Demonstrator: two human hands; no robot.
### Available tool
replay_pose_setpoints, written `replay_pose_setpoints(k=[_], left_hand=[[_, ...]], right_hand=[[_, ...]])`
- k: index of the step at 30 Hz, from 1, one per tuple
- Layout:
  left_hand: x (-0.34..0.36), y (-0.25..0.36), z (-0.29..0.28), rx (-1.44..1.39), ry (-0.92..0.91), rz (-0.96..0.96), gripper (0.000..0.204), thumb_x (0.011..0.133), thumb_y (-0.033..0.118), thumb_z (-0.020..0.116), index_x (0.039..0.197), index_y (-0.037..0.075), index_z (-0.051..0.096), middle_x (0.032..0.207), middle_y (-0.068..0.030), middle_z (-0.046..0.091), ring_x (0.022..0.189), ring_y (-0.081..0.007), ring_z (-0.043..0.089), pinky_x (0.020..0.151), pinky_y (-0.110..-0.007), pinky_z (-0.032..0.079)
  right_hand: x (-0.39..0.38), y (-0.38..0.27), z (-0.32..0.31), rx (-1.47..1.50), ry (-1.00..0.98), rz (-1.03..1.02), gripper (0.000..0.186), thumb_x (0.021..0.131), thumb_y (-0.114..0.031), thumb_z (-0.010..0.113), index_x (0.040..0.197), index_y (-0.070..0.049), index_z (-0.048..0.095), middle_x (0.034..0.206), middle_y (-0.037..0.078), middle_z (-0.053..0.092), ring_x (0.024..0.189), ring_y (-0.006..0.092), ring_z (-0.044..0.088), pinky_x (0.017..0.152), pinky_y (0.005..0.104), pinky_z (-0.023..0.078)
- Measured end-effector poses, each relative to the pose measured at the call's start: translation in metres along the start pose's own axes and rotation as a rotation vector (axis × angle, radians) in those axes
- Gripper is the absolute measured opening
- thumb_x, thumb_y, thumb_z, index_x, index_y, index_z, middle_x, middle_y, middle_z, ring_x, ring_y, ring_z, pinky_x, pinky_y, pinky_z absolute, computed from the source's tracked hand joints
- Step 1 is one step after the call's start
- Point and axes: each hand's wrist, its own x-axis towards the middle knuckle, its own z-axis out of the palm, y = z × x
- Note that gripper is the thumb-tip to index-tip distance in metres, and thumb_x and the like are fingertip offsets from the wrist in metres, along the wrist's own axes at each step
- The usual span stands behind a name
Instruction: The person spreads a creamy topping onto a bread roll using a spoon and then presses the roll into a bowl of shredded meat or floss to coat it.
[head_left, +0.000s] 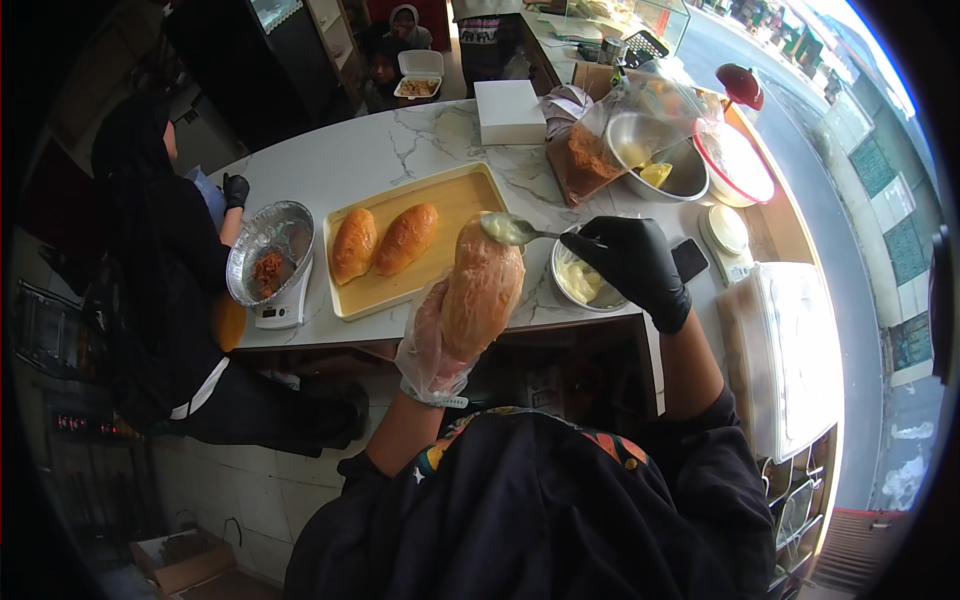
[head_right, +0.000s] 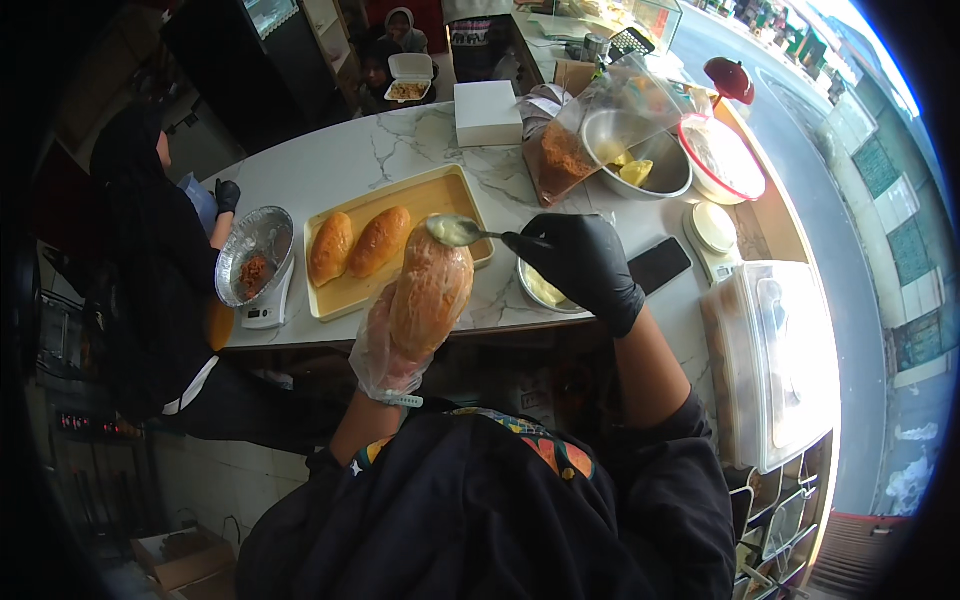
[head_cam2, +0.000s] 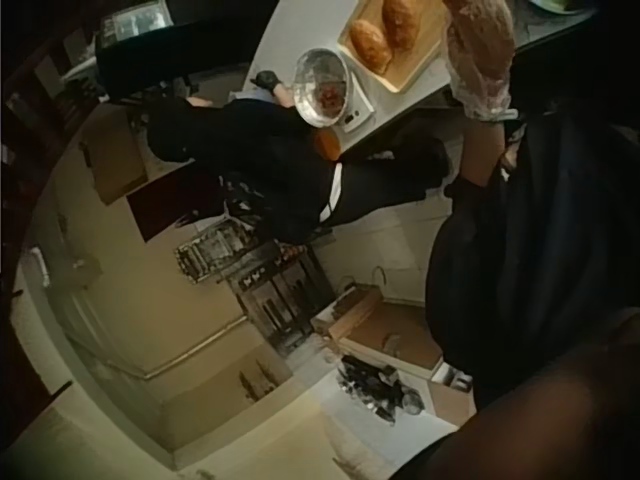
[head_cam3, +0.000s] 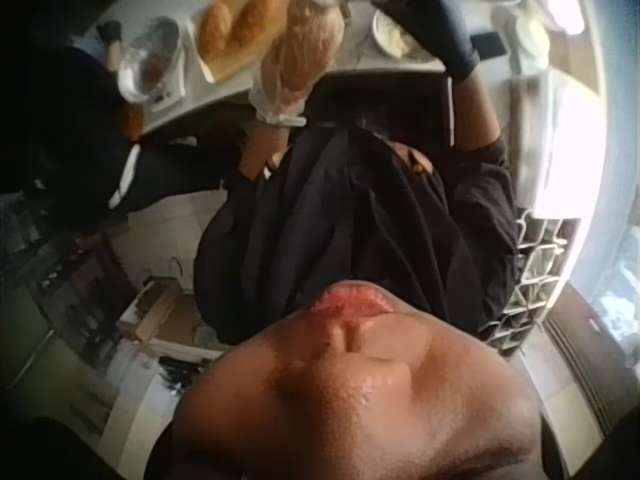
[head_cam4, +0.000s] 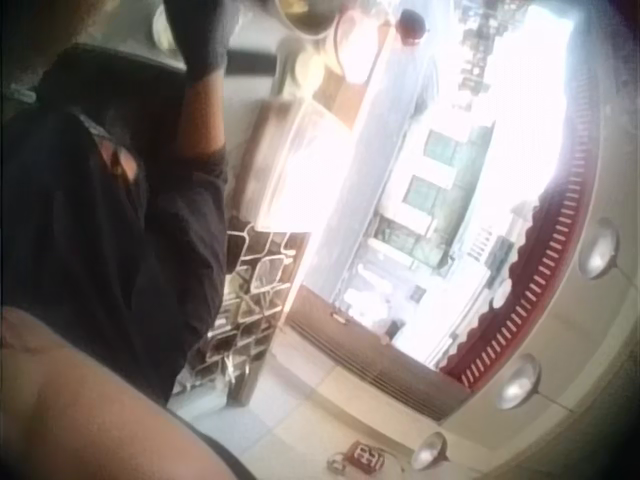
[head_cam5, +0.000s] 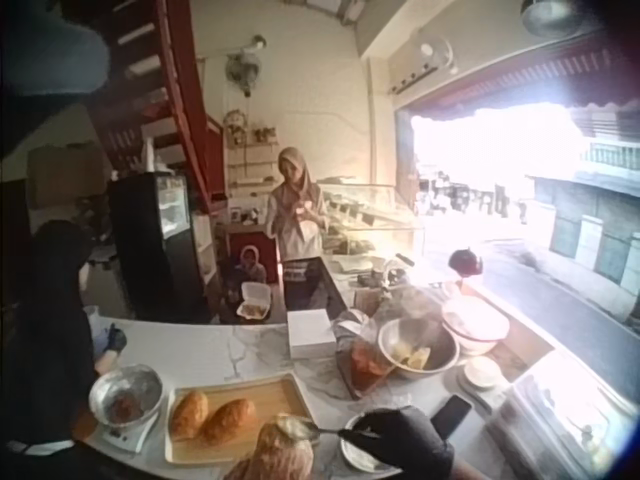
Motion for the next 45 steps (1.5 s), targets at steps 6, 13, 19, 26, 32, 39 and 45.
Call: replay_pose_setpoints(k=[6, 13, 19, 26, 32, 39, 45], left_hand=[[-0.001, -0.009, 0.005, 0.017, 0.131, 0.044, 0.042, 0.098, 0.029, 0.032, 0.127, 0.001, 0.043, 0.12, -0.0146, 0.054, 0.107, -0.0258, 0.057, 0.09, -0.038, 0.05], [0.002, -0.011, -0.005, 0.093, 0.047, 0.033, 0.041, 0.097, 0.028, 0.033, 0.126, 0.0, 0.043, 0.12, -0.0152, 0.054, 0.108, -0.0262, 0.057, 0.092, -0.039, 0.048], [-0.005, -0.009, 0.0, 0.024, 0.087, 0.003, 0.041, 0.097, 0.027, 0.033, 0.126, 0.0, 0.043, 0.119, -0.0148, 0.054, 0.106, -0.0262, 0.058, 0.09, -0.038, 0.05], [-0.01, -0.009, 0.004, 0.11, 0.085, 0.088, 0.038, 0.096, 0.025, 0.037, 0.124, 0.0, 0.045, 0.115, -0.0145, 0.057, 0.101, -0.0259, 0.061, 0.084, -0.042, 0.053], [-0.006, 0.002, -0.012, -0.1, 0.07, 0.089, 0.037, 0.095, 0.028, 0.039, 0.121, 0.003, 0.049, 0.113, -0.0159, 0.058, 0.101, -0.0282, 0.06, 0.083, -0.043, 0.053], [0.001, 0.006, -0.015, -0.105, 0.016, 0.081, 0.038, 0.094, 0.028, 0.041, 0.122, 0.004, 0.049, 0.118, -0.0142, 0.055, 0.108, -0.0285, 0.055, 0.089, -0.046, 0.047], [-0.005, 0.004, -0.004, -0.14, 0.225, 0.222, 0.039, 0.094, 0.027, 0.043, 0.125, 0.004, 0.046, 0.12, -0.0137, 0.053, 0.111, -0.0279, 0.053, 0.091, -0.045, 0.044]], right_hand=[[-0.011, -0.022, -0.003, -0.118, -0.219, -0.225, 0.027, 0.079, -0.037, 0.065, 0.077, -0.011, 0.069, 0.059, 0.011, 0.06, 0.052, 0.029, 0.057, 0.051, 0.0367, 0.045], [0.006, -0.028, -0.005, -0.26, -0.111, -0.136, 0.026, 0.08, -0.038, 0.063, 0.075, -0.013, 0.069, 0.062, 0.01, 0.061, 0.056, 0.0295, 0.059, 0.054, 0.0372, 0.047], [0.003, -0.044, -0.009, -0.227, -0.318, -0.261, 0.029, 0.08, -0.042, 0.063, 0.075, -0.013, 0.069, 0.061, 0.01, 0.061, 0.056, 0.0304, 0.059, 0.054, 0.0379, 0.047], [0.027, 0.004, -0.006, 0.021, -0.118, 0.026, 0.03, 0.08, -0.035, 0.067, 0.076, -0.005, 0.069, 0.063, 0.013, 0.061, 0.051, 0.0249, 0.056, 0.053, 0.0332, 0.044], [-0.009, 0.011, 0.023, 0.267, -0.052, 0.051, 0.031, 0.082, -0.033, 0.066, 0.08, -0.003, 0.07, 0.066, 0.015, 0.063, 0.054, 0.0217, 0.059, 0.056, 0.0325, 0.046], [-0.049, -0.008, 0.027, 0.477, -0.308, 0.009, 0.026, 0.082, -0.026, 0.066, 0.085, -0.001, 0.069, 0.065, 0.012, 0.064, 0.056, 0.0156, 0.059, 0.056, 0.0292, 0.046], [-0.046, 0.041, -0.005, -0.275, 0.273, 0.4, 0.026, 0.081, -0.034, 0.063, 0.082, -0.008, 0.07, 0.071, 0.016, 0.065, 0.067, 0.0292, 0.064, 0.06, 0.0355, 0.049]])
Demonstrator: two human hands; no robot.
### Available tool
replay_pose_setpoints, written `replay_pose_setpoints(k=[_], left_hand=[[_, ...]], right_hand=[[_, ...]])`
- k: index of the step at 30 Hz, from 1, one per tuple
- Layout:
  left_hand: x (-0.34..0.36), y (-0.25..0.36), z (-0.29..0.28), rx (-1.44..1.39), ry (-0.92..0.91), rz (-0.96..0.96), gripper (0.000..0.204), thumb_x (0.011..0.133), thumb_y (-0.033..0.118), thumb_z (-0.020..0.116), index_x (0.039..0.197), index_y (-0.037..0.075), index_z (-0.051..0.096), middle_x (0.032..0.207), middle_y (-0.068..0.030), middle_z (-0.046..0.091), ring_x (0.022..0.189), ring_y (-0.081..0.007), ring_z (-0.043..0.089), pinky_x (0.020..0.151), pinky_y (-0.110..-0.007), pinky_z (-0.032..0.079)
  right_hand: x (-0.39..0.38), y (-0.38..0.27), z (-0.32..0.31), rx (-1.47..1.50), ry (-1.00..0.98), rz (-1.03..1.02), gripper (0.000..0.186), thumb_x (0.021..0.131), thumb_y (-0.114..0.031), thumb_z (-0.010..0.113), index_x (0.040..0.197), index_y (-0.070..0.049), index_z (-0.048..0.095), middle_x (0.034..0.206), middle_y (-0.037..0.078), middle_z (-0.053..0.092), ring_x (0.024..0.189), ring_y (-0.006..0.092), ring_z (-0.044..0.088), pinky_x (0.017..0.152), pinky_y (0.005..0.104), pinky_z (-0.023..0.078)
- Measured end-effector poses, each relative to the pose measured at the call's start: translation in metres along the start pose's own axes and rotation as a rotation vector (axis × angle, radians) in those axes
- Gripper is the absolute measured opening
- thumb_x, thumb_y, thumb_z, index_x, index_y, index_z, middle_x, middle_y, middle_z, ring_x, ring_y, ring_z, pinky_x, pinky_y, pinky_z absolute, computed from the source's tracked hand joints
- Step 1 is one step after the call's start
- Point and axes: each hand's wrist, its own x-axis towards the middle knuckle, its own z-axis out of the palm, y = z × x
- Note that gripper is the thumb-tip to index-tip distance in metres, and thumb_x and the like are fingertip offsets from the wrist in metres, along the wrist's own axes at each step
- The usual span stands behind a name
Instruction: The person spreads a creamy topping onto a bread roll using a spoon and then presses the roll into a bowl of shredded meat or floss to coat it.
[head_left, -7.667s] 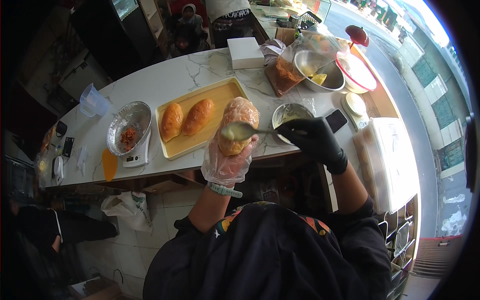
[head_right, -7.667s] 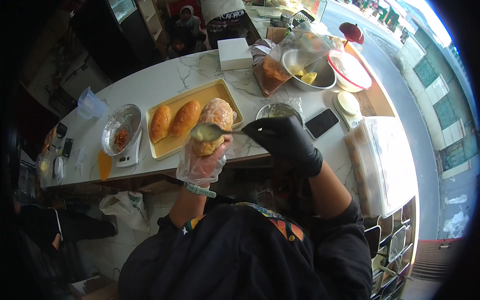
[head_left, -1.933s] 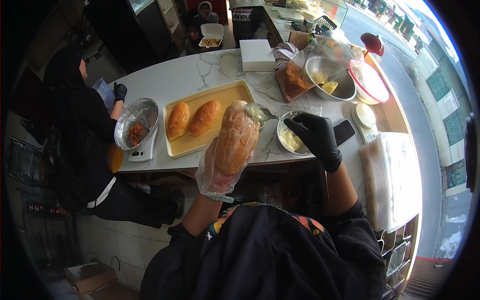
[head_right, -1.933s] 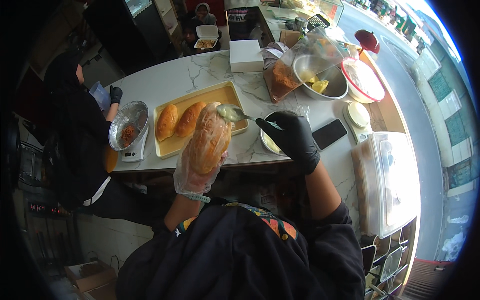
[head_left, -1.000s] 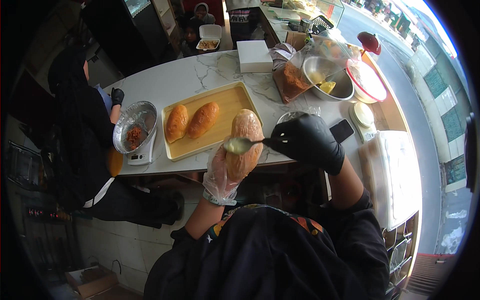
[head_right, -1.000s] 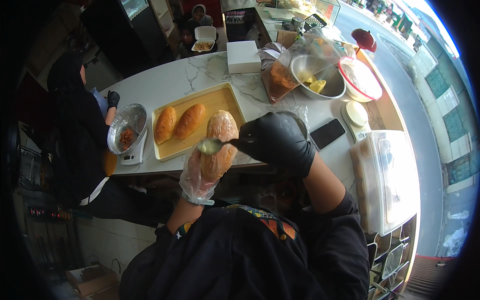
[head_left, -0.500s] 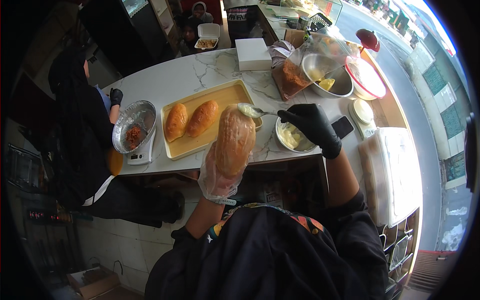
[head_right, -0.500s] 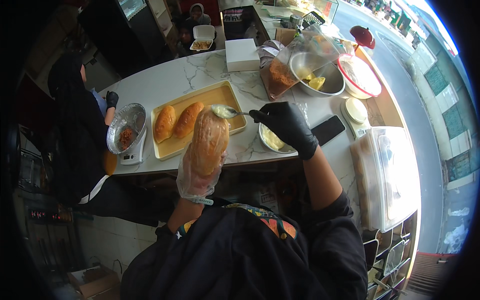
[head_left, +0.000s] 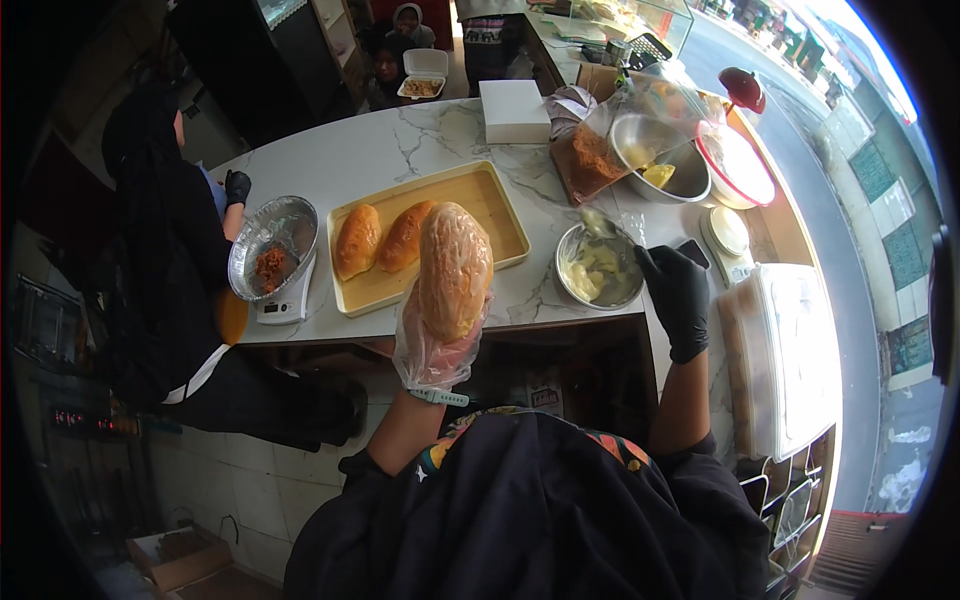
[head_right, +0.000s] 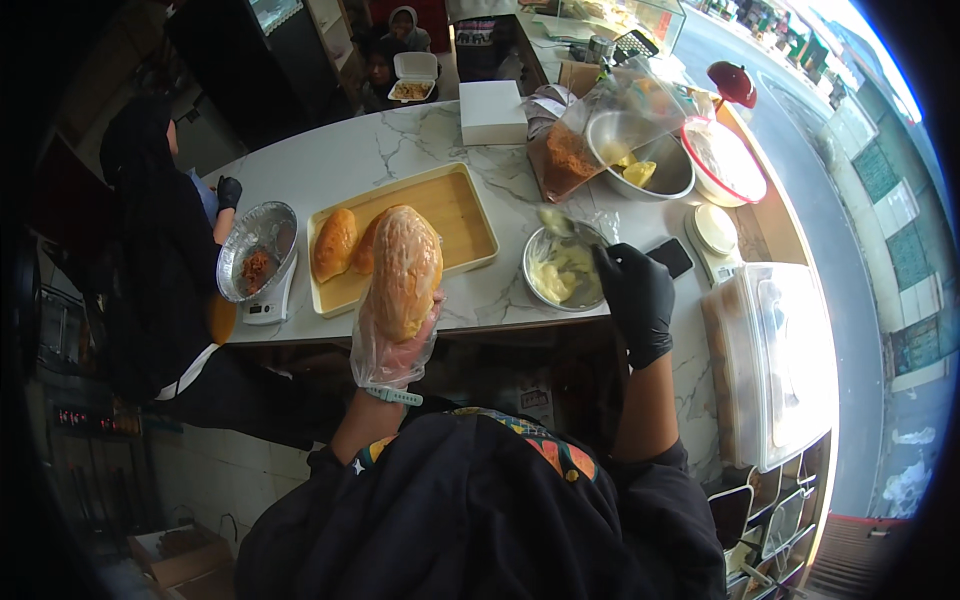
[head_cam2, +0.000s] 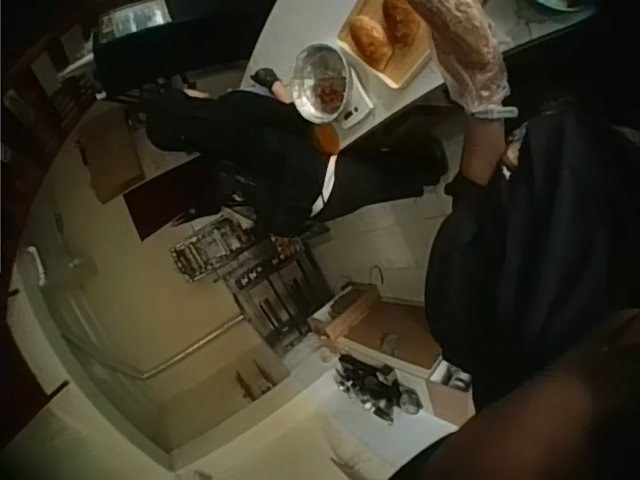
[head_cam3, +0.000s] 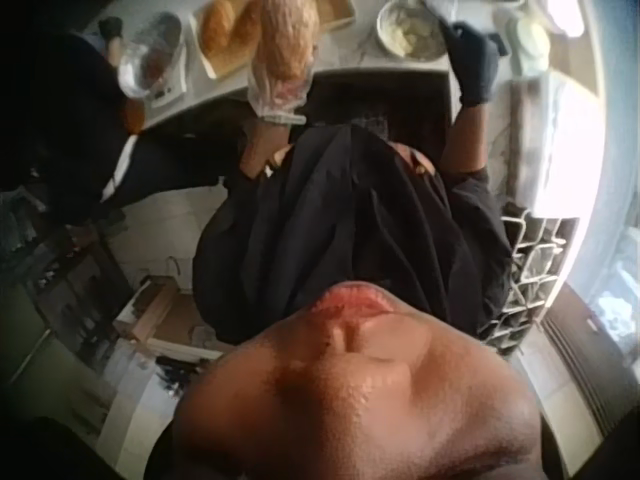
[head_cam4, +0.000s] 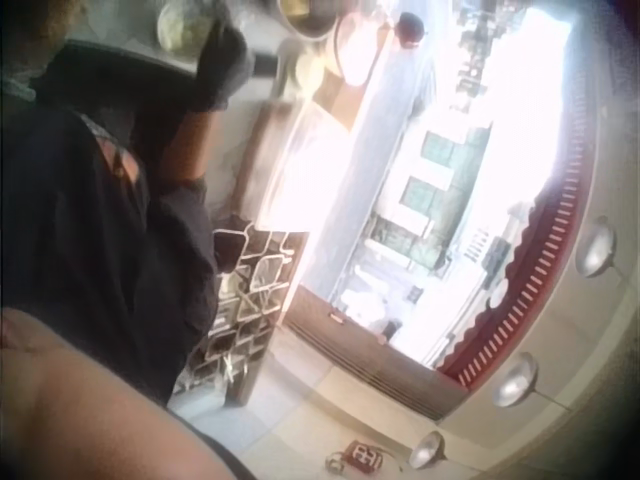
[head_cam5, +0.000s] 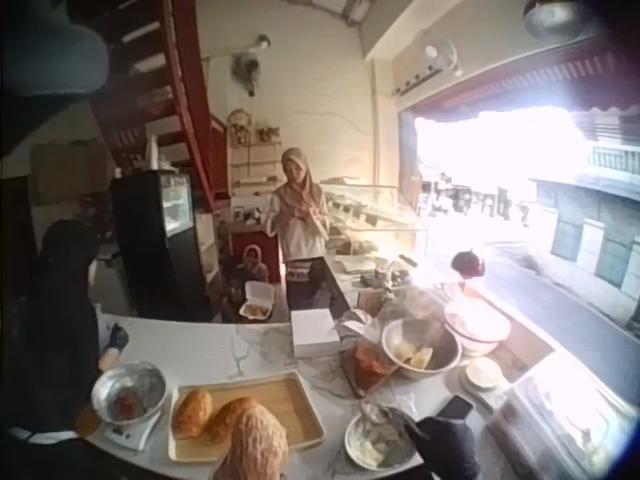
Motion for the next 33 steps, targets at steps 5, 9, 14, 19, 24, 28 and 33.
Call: replay_pose_setpoints(k=[5, 9, 14, 19, 24, 28, 33], left_hand=[[-0.003, 0.011, 0.004, 0.034, -0.114, 0.024, 0.037, 0.093, 0.025, 0.046, 0.123, 0.003, 0.047, 0.119, -0.0145, 0.053, 0.107, -0.0283, 0.055, 0.09, -0.047, 0.046], [-0.009, 0.035, -0.005, -0.027, -0.178, 0.064, 0.037, 0.092, 0.024, 0.047, 0.122, 0.002, 0.047, 0.117, -0.0157, 0.054, 0.105, -0.029, 0.056, 0.089, -0.047, 0.047], [-0.031, 0.077, -0.006, -0.056, -0.167, 0.135, 0.037, 0.092, 0.023, 0.048, 0.121, 0.0, 0.047, 0.114, -0.0177, 0.055, 0.103, -0.0307, 0.056, 0.089, -0.049, 0.047], [-0.063, 0.134, -0.011, -0.095, -0.063, 0.296, 0.039, 0.091, 0.023, 0.048, 0.122, -0.002, 0.047, 0.119, -0.0192, 0.053, 0.111, -0.0324, 0.053, 0.094, -0.051, 0.044], [-0.09, 0.2, -0.013, -0.149, -0.055, 0.41, 0.048, 0.09, 0.021, 0.046, 0.13, -0.004, 0.039, 0.129, -0.0249, 0.045, 0.122, -0.0375, 0.043, 0.103, -0.052, 0.036], [-0.115, 0.249, -0.029, -0.145, -0.047, 0.474, 0.052, 0.089, 0.022, 0.046, 0.132, -0.005, 0.035, 0.132, -0.0266, 0.04, 0.124, -0.0373, 0.041, 0.104, -0.052, 0.035], [-0.13, 0.281, -0.032, -0.087, 0.102, 0.507, 0.052, 0.089, 0.026, 0.043, 0.13, -0.006, 0.037, 0.131, -0.0266, 0.042, 0.119, -0.0373, 0.046, 0.103, -0.047, 0.038]], right_hand=[[0.007, 0.042, 0.032, -0.305, -0.146, 0.012, 0.024, 0.078, -0.035, 0.062, 0.078, -0.012, 0.07, 0.074, 0.015, 0.064, 0.073, 0.0356, 0.063, 0.064, 0.0435, 0.049], [0.004, 0.065, 0.054, -0.289, -0.126, -0.125, 0.021, 0.078, -0.03, 0.061, 0.074, -0.01, 0.068, 0.074, 0.014, 0.063, 0.074, 0.0339, 0.061, 0.067, 0.0439, 0.047], [0.008, 0.065, 0.042, -0.279, 0.039, -0.196, 0.011, 0.08, -0.018, 0.061, 0.082, -0.009, 0.066, 0.083, 0.012, 0.062, 0.08, 0.0308, 0.058, 0.069, 0.0425, 0.045], [0.016, -0.021, 0.042, 0.06, 0.037, -0.146, 0.014, 0.087, -0.015, 0.058, 0.092, -0.004, 0.064, 0.084, 0.012, 0.062, 0.072, 0.0244, 0.059, 0.067, 0.033, 0.045], [0.018, -0.169, 0.083, 0.392, -0.141, -0.389, 0.014, 0.082, -0.002, 0.06, 0.095, -0.002, 0.065, 0.083, 0.008, 0.062, 0.074, 0.0138, 0.058, 0.07, 0.0268, 0.045], [0.023, -0.282, 0.17, 0.679, -0.545, -0.726, 0.025, 0.081, 0.006, 0.052, 0.103, -0.001, 0.063, 0.092, 0.014, 0.065, 0.083, 0.0224, 0.063, 0.077, 0.0289, 0.048], [0.014, -0.358, 0.318, 0.317, -0.916, -0.88, 0.03, 0.079, -0.003, 0.057, 0.109, -0.002, 0.059, 0.105, 0.015, 0.061, 0.094, 0.0279, 0.06, 0.082, 0.0326, 0.048]])
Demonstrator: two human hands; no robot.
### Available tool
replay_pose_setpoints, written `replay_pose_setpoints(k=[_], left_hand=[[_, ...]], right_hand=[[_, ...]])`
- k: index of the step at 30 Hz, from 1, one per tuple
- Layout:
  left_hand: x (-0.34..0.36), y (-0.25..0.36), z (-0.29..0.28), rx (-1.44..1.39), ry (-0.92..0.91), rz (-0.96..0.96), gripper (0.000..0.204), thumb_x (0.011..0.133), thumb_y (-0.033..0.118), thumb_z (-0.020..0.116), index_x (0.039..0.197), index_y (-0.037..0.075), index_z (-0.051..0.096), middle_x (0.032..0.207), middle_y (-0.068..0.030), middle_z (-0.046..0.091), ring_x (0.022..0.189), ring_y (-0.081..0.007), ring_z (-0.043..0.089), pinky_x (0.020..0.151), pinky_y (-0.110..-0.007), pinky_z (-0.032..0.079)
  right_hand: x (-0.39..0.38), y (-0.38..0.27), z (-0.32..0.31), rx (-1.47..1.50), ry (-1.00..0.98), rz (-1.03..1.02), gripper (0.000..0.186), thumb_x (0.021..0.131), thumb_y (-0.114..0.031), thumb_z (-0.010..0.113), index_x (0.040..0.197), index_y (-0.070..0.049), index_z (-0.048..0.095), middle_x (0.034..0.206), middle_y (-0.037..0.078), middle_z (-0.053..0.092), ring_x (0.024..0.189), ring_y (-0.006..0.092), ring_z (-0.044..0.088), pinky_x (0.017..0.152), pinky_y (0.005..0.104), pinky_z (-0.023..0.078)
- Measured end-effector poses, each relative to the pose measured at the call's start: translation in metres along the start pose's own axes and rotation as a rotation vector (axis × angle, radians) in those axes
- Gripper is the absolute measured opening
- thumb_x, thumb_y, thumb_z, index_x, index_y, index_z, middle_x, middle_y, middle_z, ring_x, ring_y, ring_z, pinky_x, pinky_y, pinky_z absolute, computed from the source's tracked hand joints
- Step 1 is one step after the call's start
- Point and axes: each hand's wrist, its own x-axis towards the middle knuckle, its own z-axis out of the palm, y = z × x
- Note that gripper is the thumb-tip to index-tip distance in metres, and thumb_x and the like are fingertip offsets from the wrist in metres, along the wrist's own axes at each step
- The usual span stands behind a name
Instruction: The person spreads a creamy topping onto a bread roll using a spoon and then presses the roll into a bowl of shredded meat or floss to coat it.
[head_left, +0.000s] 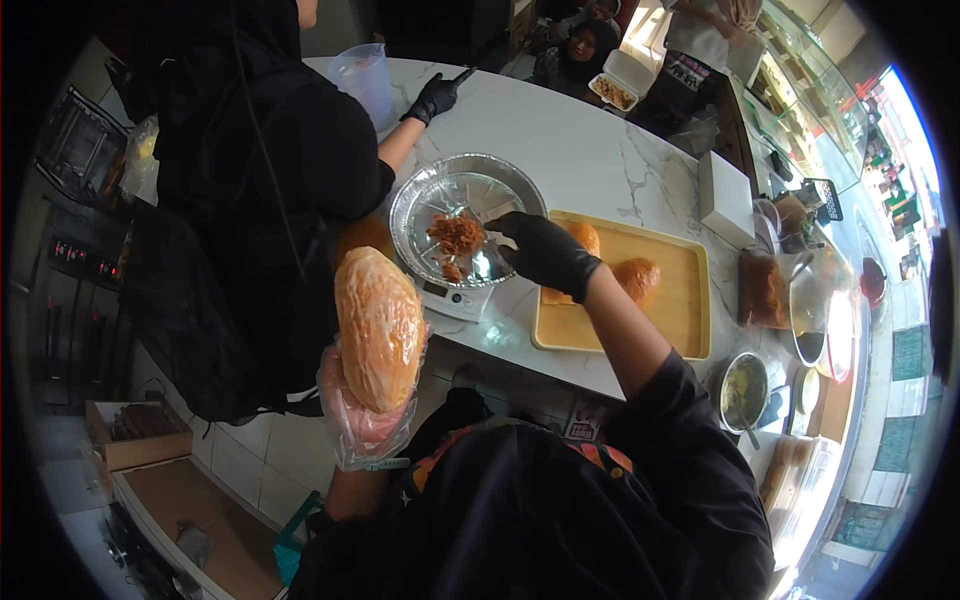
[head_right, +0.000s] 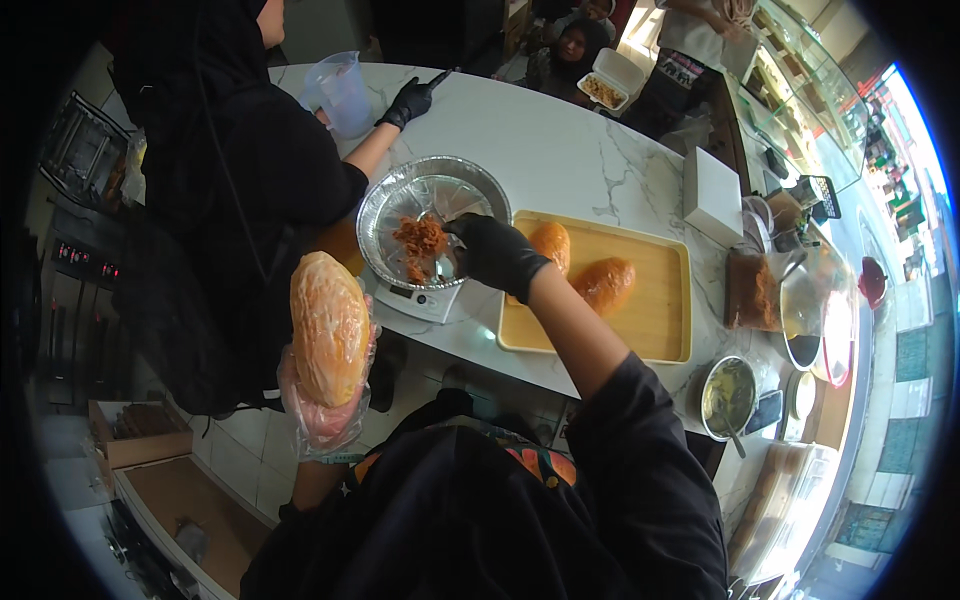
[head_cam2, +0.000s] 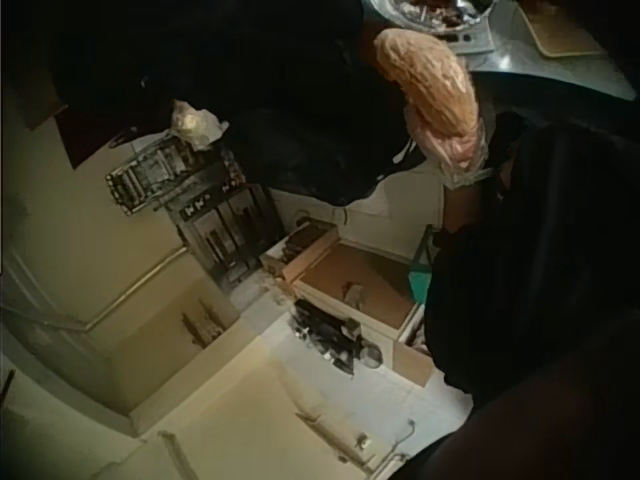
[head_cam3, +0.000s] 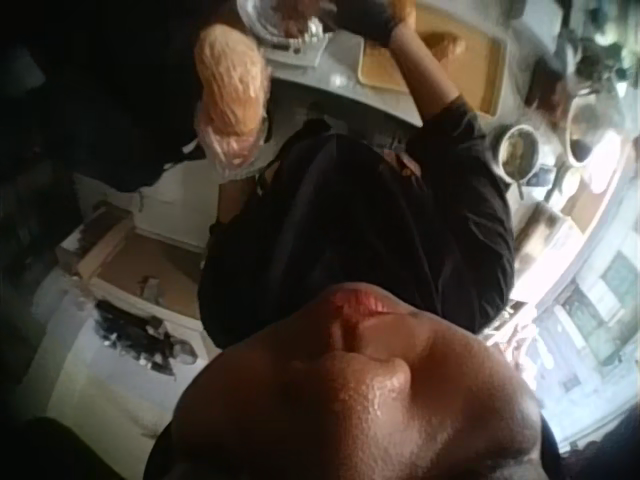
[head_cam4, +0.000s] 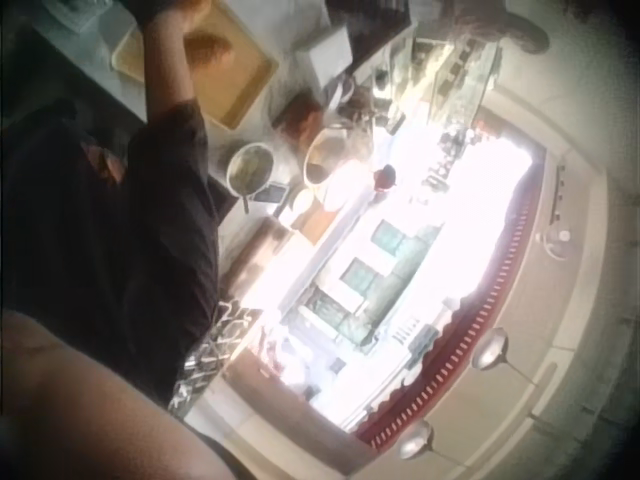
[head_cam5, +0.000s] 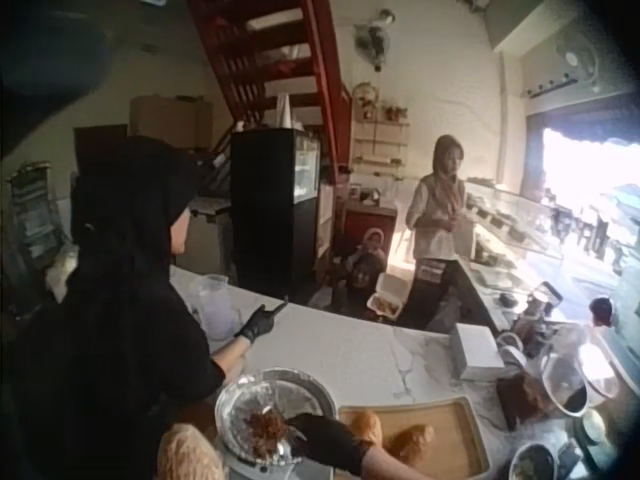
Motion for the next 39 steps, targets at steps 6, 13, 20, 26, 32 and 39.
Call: replay_pose_setpoints(k=[6, 13, 20, 26, 32, 39], left_hand=[[0.018, 0.022, -0.022, 0.023, 0.076, -0.086, 0.05, 0.088, 0.029, 0.043, 0.125, -0.004, 0.044, 0.123, -0.0243, 0.049, 0.115, -0.0369, 0.051, 0.098, -0.045, 0.043], [0.022, 0.031, -0.035, -0.016, 0.146, -0.087, 0.05, 0.089, 0.03, 0.045, 0.124, -0.004, 0.043, 0.122, -0.0236, 0.05, 0.11, -0.0355, 0.054, 0.095, -0.046, 0.046], [0.014, 0.018, -0.027, -0.031, 0.05, -0.032, 0.056, 0.089, 0.028, 0.045, 0.133, -0.004, 0.035, 0.132, -0.0258, 0.041, 0.12, -0.0366, 0.046, 0.102, -0.047, 0.039], [0.01, 0.0, -0.027, 0.047, 0.009, 0.064, 0.062, 0.086, 0.024, 0.048, 0.138, -0.001, 0.027, 0.139, -0.024, 0.032, 0.128, -0.0362, 0.035, 0.107, -0.046, 0.033], [0.015, -0.03, -0.008, 0.035, 0.018, 0.159, 0.061, 0.085, 0.023, 0.049, 0.138, -0.002, 0.028, 0.14, -0.0244, 0.031, 0.13, -0.0346, 0.032, 0.109, -0.046, 0.028], [0.027, -0.043, -0.01, 0.03, 0.027, 0.153, 0.062, 0.084, 0.021, 0.051, 0.138, 0.0, 0.028, 0.143, -0.0205, 0.028, 0.134, -0.0334, 0.027, 0.112, -0.047, 0.023]], right_hand=[[0.053, 0.005, 0.042, -0.393, 0.048, -0.14, 0.03, 0.075, -0.009, 0.055, 0.104, -0.007, 0.062, 0.091, 0.014, 0.063, 0.091, 0.0297, 0.062, 0.076, 0.0384, 0.051], [0.052, 0.006, 0.049, -0.31, -0.197, -0.486, 0.019, 0.071, -0.009, 0.061, 0.091, -0.009, 0.063, 0.091, 0.011, 0.06, 0.089, 0.0301, 0.059, 0.081, 0.036, 0.047], [0.059, 0.011, 0.061, -0.298, -0.187, -0.691, 0.002, 0.073, -0.013, 0.057, 0.07, -0.012, 0.057, 0.074, 0.008, 0.057, 0.077, 0.028, 0.059, 0.069, 0.0379, 0.048], [0.057, 0.011, 0.066, -0.398, -0.142, -0.614, 0.008, 0.074, -0.018, 0.057, 0.072, -0.012, 0.062, 0.075, 0.008, 0.062, 0.077, 0.0269, 0.063, 0.067, 0.0378, 0.05], [0.055, 0.018, 0.038, -0.428, -0.068, -0.509, 0.017, 0.071, -0.017, 0.061, 0.086, -0.008, 0.064, 0.085, 0.012, 0.065, 0.082, 0.0273, 0.065, 0.072, 0.0375, 0.052], [0.063, 0.029, 0.006, -0.142, -0.041, -0.359, 0.014, 0.074, -0.013, 0.059, 0.085, -0.005, 0.061, 0.079, 0.016, 0.062, 0.078, 0.0328, 0.062, 0.07, 0.0398, 0.049]])
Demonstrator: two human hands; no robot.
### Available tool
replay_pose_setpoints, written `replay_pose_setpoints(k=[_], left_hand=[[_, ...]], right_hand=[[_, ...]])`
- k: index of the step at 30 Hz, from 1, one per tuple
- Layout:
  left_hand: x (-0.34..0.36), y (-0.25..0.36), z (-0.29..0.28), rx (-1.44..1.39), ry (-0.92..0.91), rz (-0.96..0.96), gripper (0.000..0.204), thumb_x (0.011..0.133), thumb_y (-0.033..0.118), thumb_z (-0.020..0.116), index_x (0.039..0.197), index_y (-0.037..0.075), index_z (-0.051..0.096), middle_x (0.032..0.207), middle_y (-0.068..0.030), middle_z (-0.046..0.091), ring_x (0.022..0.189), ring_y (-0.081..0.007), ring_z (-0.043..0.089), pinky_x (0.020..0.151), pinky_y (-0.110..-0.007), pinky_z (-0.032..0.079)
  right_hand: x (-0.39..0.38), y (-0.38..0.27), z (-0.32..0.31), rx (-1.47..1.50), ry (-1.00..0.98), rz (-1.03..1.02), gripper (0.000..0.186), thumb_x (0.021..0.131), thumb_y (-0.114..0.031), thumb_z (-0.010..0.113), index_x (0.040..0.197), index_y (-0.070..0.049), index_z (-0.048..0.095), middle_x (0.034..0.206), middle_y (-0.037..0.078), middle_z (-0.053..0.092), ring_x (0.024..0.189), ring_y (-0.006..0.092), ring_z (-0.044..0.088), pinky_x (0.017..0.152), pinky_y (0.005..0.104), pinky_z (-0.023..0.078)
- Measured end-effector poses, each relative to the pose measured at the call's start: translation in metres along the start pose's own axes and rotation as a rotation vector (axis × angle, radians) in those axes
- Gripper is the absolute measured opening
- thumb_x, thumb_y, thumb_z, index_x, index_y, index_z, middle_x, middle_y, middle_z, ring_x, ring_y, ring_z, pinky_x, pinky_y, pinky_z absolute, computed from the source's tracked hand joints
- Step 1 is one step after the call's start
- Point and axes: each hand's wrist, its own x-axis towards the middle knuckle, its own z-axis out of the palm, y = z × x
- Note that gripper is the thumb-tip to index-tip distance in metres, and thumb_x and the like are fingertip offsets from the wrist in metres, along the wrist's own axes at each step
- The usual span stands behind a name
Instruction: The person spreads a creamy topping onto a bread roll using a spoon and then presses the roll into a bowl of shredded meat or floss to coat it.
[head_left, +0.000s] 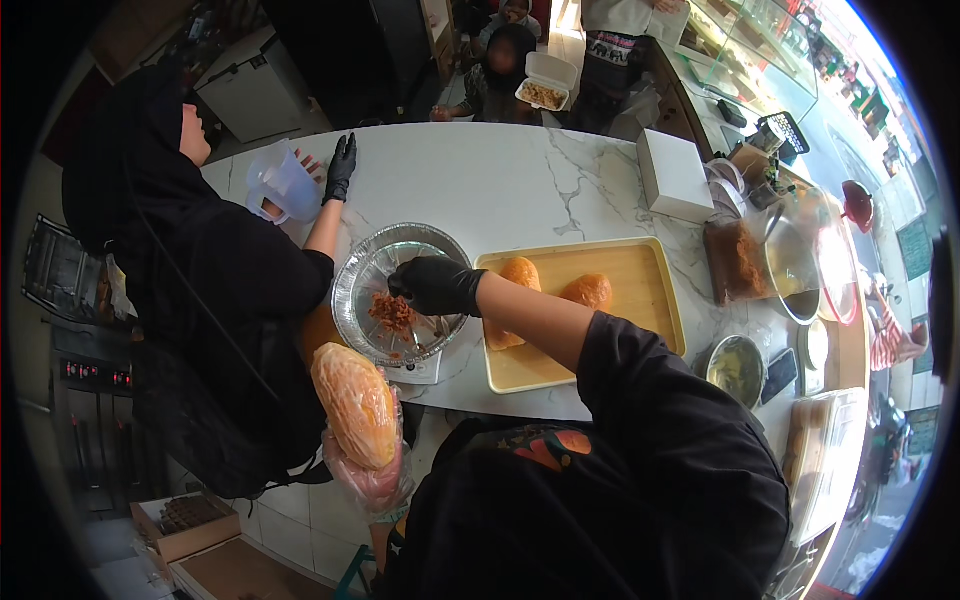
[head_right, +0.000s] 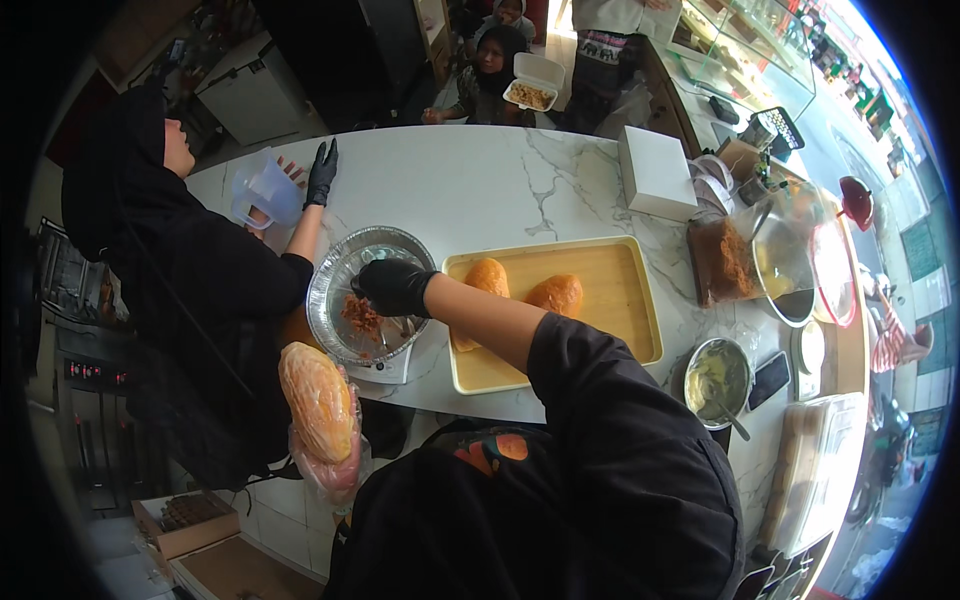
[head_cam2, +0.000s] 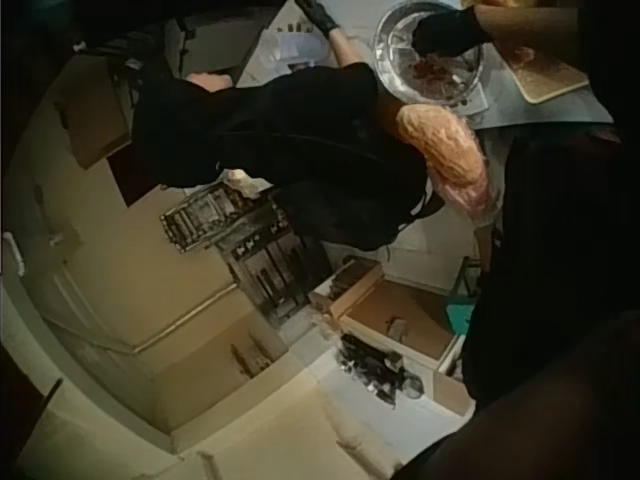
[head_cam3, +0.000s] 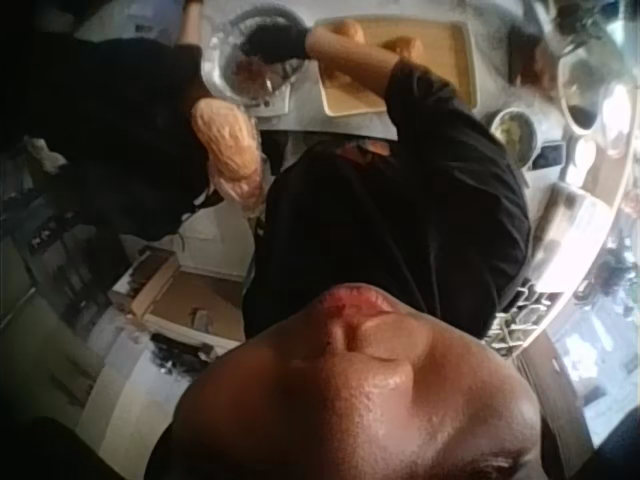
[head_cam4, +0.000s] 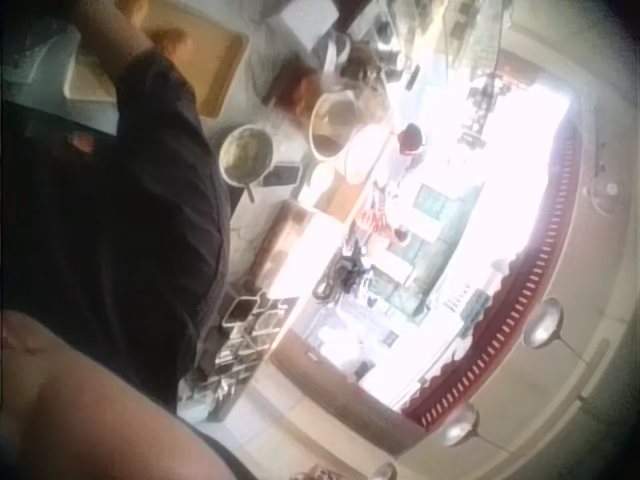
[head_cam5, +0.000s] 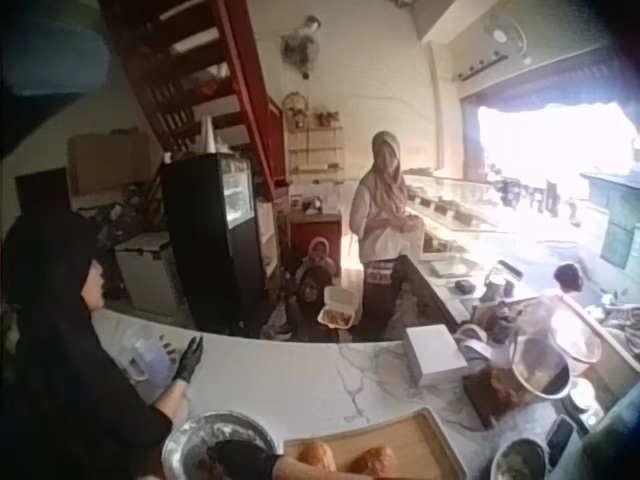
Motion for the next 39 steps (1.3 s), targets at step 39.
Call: replay_pose_setpoints(k=[39], left_hand=[[0.076, 0.039, -0.002, 0.062, 0.116, -0.155, 0.045, 0.088, 0.028, 0.047, 0.121, -0.002, 0.047, 0.12, -0.0179, 0.054, 0.109, -0.0312, 0.055, 0.095, -0.045, 0.045]], right_hand=[[0.014, -0.02, 0.045, -0.202, -0.264, 0.077, 0.023, 0.074, -0.027, 0.064, 0.092, -0.012, 0.065, 0.104, 0.018, 0.057, 0.093, 0.0323, 0.057, 0.08, 0.0376, 0.047]])
